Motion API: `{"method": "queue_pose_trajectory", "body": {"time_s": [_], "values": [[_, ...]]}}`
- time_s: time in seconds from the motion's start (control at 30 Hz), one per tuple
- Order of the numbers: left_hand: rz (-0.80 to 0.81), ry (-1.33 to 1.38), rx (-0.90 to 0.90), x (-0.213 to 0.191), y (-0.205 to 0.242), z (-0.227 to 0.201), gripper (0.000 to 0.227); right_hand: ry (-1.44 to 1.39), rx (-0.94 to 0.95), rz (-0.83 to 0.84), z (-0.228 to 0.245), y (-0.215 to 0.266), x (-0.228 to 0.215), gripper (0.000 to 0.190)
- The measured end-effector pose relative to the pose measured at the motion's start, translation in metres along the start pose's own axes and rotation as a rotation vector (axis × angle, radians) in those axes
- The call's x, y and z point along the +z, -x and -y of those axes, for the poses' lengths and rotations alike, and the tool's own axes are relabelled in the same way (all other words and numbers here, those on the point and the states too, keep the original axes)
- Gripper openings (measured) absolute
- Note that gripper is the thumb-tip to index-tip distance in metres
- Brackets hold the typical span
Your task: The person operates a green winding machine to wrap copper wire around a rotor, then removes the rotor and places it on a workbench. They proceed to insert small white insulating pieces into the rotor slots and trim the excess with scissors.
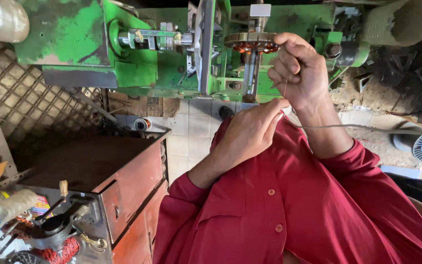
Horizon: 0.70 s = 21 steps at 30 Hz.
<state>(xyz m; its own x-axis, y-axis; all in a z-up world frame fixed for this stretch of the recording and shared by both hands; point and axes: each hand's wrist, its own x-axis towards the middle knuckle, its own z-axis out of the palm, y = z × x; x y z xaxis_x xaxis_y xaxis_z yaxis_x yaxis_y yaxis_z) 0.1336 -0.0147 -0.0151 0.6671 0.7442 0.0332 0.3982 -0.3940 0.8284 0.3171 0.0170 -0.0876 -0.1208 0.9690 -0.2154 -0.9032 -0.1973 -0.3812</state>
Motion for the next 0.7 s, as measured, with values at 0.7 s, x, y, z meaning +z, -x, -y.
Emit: {"method": "queue_pose_trajectory", "body": {"time_s": [0.7], "values": [[-0.073,0.181,0.155,-0.015,0.043,0.018,0.012,-0.077,-0.149,-0.004,0.002,0.064,-0.021,0.011]]}}
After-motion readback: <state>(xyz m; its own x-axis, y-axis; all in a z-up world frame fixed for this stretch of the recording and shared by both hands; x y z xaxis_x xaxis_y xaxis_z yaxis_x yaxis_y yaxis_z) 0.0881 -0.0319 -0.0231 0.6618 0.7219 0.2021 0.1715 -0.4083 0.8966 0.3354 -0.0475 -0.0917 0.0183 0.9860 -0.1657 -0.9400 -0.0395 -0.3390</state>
